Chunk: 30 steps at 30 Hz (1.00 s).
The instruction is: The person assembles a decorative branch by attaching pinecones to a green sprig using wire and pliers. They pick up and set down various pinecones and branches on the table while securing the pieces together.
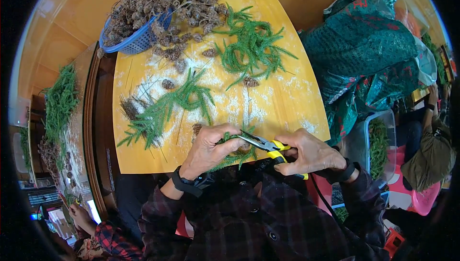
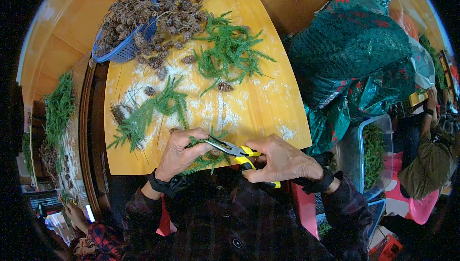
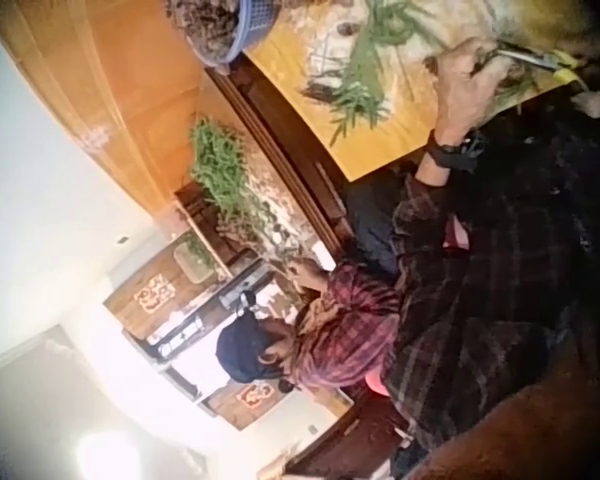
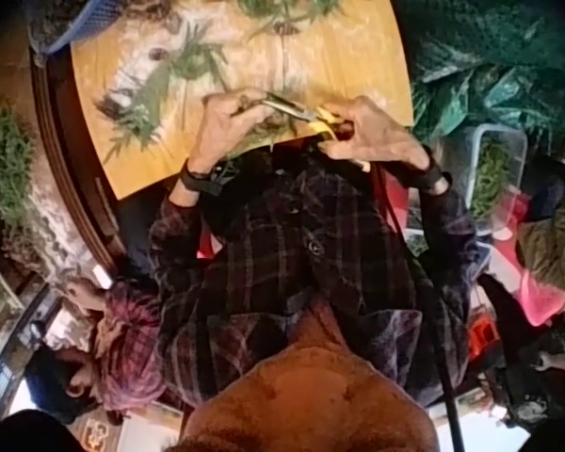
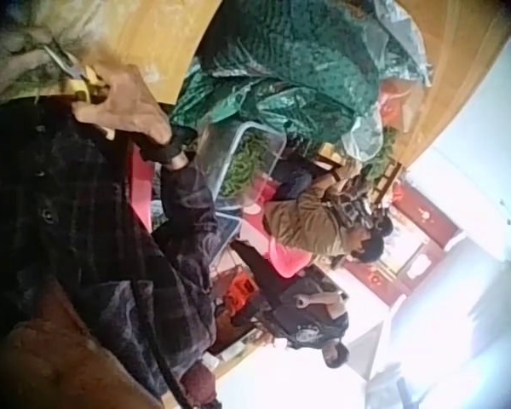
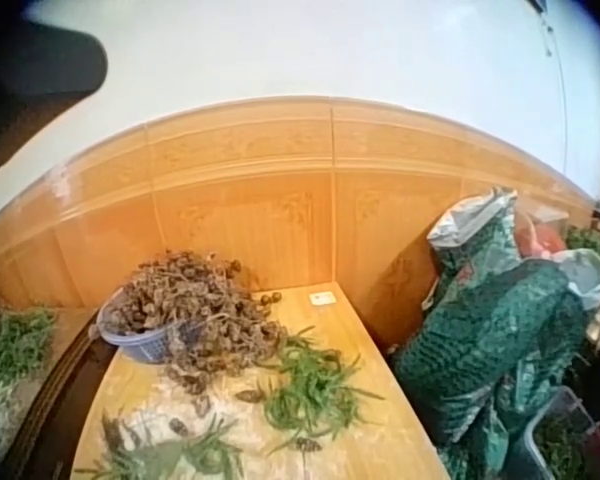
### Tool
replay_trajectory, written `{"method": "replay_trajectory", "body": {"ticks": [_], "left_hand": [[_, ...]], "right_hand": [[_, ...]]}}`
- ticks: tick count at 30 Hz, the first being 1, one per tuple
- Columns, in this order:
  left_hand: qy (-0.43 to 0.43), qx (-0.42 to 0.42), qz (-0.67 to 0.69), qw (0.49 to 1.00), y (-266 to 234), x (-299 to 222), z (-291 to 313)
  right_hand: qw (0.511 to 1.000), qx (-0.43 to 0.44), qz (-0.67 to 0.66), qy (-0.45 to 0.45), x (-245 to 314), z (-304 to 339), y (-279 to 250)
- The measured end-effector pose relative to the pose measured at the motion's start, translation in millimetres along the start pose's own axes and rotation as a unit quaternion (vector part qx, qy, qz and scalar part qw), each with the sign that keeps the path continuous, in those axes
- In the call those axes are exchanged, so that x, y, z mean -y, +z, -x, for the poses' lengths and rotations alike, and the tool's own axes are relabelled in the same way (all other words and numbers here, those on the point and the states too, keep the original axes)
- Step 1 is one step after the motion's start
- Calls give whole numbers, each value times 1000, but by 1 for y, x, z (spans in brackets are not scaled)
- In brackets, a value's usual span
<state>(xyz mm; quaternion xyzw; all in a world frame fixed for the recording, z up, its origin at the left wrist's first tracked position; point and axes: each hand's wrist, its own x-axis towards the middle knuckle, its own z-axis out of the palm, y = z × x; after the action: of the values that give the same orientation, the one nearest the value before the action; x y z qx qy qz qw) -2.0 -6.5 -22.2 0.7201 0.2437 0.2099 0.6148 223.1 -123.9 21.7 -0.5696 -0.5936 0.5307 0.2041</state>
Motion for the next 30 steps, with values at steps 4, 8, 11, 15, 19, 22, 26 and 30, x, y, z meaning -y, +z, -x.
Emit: {"method": "replay_trajectory", "body": {"ticks": [4, 8, 11, 15, 19, 22, 26, 30], "left_hand": [[-5, 55, 1, 998, -4, 1, 0], [-5, 86, -30, 996, -8, 8, 0], [11, 106, -27, 994, -10, 9, -2], [-6, 111, -19, 994, -12, 6, -2], [26, 66, -17, 997, -7, 11, 0], [-19, 44, 4, 999, -5, 8, 0], [-102, 36, 92, 990, -10, 11, 7], [-119, 18, 128, 984, -10, 15, 10]], "right_hand": [[998, -12, -34, -52, -18, -1, 4], [998, 22, -41, -45, -14, 0, -1], [998, 40, -16, -41, -10, 1, -4], [998, 36, 3, -48, -11, -1, -2], [996, -7, -22, -83, -22, -3, 9], [999, -9, -11, -28, -14, -1, 0], [995, -92, 26, 0, -23, -7, -9], [968, -184, 171, 15, -28, -14, -16]]}}
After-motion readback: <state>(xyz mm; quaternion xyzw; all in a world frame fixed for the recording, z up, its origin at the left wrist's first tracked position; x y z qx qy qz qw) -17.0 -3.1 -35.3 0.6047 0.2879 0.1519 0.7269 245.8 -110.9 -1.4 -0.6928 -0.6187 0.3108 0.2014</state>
